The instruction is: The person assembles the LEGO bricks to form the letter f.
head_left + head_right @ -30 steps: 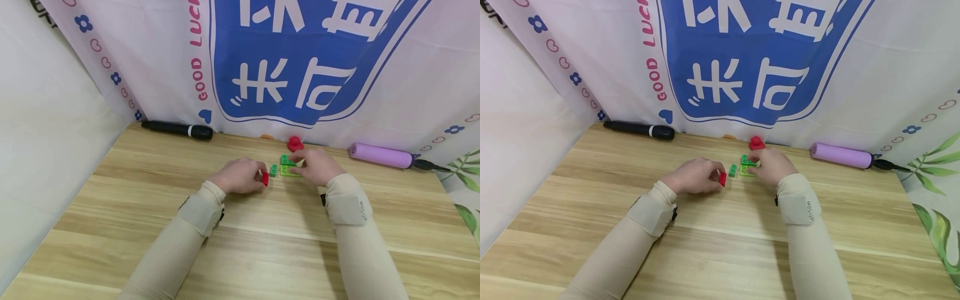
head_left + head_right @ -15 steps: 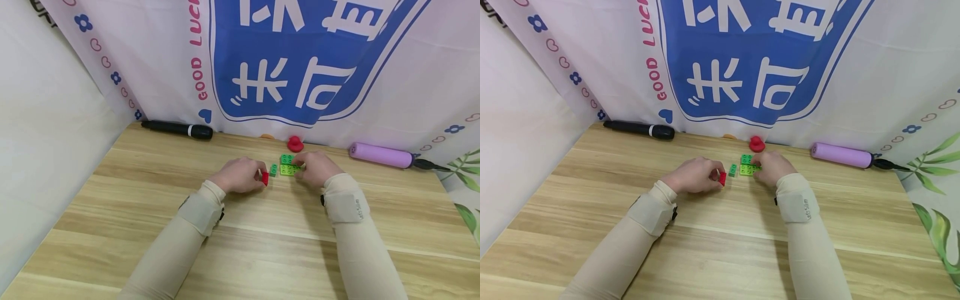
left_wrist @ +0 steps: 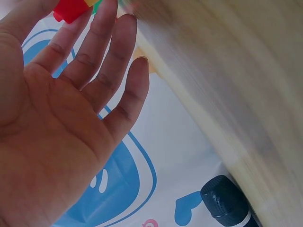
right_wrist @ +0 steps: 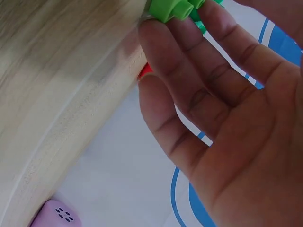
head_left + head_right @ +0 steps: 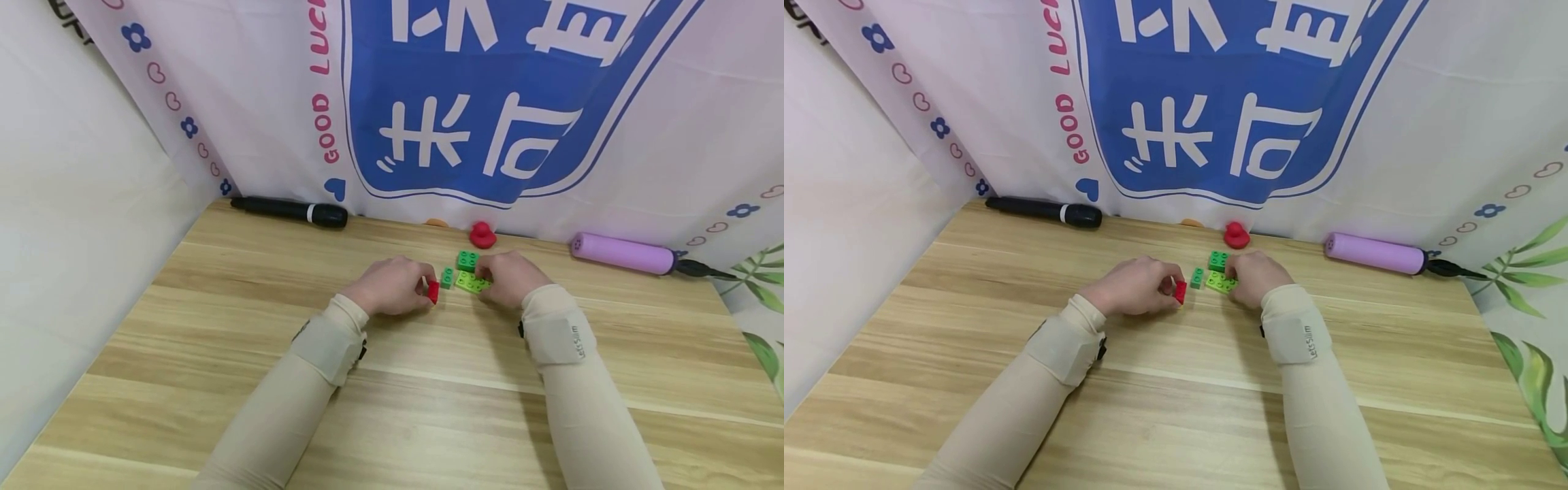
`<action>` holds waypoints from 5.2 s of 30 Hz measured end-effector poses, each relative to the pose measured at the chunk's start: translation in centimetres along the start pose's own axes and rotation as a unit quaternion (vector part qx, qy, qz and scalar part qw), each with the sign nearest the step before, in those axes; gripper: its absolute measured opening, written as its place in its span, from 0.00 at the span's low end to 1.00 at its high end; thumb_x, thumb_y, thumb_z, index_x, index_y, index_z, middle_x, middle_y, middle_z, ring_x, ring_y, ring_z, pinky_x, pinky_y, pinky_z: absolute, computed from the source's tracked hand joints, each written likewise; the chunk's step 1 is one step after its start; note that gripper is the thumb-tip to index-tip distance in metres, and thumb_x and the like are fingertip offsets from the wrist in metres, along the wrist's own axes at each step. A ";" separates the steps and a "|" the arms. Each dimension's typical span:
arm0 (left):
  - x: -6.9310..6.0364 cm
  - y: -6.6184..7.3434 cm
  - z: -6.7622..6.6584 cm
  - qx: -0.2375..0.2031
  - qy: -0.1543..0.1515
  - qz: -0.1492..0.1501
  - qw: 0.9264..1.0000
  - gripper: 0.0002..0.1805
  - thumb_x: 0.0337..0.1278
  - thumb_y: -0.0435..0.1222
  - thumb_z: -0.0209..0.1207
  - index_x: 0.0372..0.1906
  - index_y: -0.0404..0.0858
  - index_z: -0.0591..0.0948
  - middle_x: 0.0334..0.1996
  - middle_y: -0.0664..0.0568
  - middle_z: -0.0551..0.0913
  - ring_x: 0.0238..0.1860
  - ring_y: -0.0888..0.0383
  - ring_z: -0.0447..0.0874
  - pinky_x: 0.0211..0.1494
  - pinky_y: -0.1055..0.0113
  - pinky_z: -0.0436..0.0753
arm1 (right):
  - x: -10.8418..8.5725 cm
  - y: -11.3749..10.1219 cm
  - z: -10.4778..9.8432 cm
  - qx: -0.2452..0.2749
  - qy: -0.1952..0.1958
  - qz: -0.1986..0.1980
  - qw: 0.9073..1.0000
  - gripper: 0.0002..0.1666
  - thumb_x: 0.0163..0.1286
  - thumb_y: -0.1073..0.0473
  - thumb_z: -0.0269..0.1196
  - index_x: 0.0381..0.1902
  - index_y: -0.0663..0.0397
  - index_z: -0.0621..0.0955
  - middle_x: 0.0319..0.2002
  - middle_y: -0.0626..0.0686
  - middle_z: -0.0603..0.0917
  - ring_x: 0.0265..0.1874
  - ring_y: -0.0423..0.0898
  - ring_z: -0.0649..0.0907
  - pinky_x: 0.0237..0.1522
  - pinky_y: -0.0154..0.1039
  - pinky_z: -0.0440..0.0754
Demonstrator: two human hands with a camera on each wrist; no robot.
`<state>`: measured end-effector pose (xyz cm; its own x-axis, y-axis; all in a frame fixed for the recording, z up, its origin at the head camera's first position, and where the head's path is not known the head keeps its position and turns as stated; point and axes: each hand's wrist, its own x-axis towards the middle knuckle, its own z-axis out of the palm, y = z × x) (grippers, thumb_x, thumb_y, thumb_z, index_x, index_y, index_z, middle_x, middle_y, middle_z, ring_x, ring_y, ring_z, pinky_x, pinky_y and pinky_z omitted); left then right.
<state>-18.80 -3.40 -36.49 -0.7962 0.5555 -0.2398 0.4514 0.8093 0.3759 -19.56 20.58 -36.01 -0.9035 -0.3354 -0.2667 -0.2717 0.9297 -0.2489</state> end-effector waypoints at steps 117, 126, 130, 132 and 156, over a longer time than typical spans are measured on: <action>-1.1 -0.9 -2.2 -0.049 0.001 0.012 0.999 0.14 0.67 0.45 0.71 0.52 0.45 0.87 0.38 0.61 0.86 0.36 0.59 0.82 0.42 0.63 0.79 | 0.5 -2.5 1.2 0.023 0.065 -0.079 0.994 0.26 0.71 0.64 0.68 0.66 0.53 0.83 0.65 0.60 0.84 0.67 0.61 0.82 0.70 0.60 0.77; -1.3 -0.9 -2.1 -0.044 0.011 0.014 0.999 0.14 0.67 0.45 0.71 0.53 0.46 0.87 0.38 0.60 0.86 0.36 0.59 0.81 0.40 0.64 0.78 | 0.5 -2.8 1.2 0.018 0.048 -0.063 0.997 0.19 0.67 0.66 0.71 0.56 0.53 0.88 0.52 0.54 0.90 0.51 0.55 0.86 0.61 0.57 0.83; -1.2 -0.8 -2.1 -0.042 0.009 0.013 0.999 0.15 0.68 0.45 0.70 0.55 0.46 0.87 0.38 0.61 0.86 0.36 0.59 0.81 0.41 0.64 0.78 | -0.1 -2.5 0.3 0.049 0.052 -0.046 0.996 0.22 0.67 0.65 0.71 0.59 0.56 0.84 0.51 0.55 0.89 0.45 0.52 0.85 0.57 0.54 0.85; -1.2 -0.8 -2.2 -0.041 0.008 0.013 0.999 0.16 0.68 0.44 0.70 0.56 0.45 0.86 0.39 0.61 0.86 0.37 0.59 0.81 0.42 0.64 0.78 | -0.4 -2.4 -0.2 0.066 0.058 -0.041 0.995 0.23 0.67 0.64 0.71 0.59 0.56 0.83 0.50 0.55 0.88 0.44 0.52 0.85 0.55 0.53 0.85; -0.9 -0.8 -1.9 -0.033 0.003 0.008 0.999 0.19 0.67 0.45 0.71 0.59 0.45 0.85 0.43 0.59 0.87 0.42 0.58 0.83 0.48 0.61 0.80 | -1.4 -4.5 -1.3 0.129 0.097 -0.122 0.979 0.20 0.64 0.60 0.77 0.54 0.56 0.88 0.47 0.52 0.91 0.49 0.55 0.89 0.58 0.54 0.86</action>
<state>-19.22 -4.88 -34.90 -0.7917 0.5669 -0.2279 0.4366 0.7858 0.4380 -17.49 17.03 -33.31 -0.8751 -0.4839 0.0059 -0.4171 0.7478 -0.5166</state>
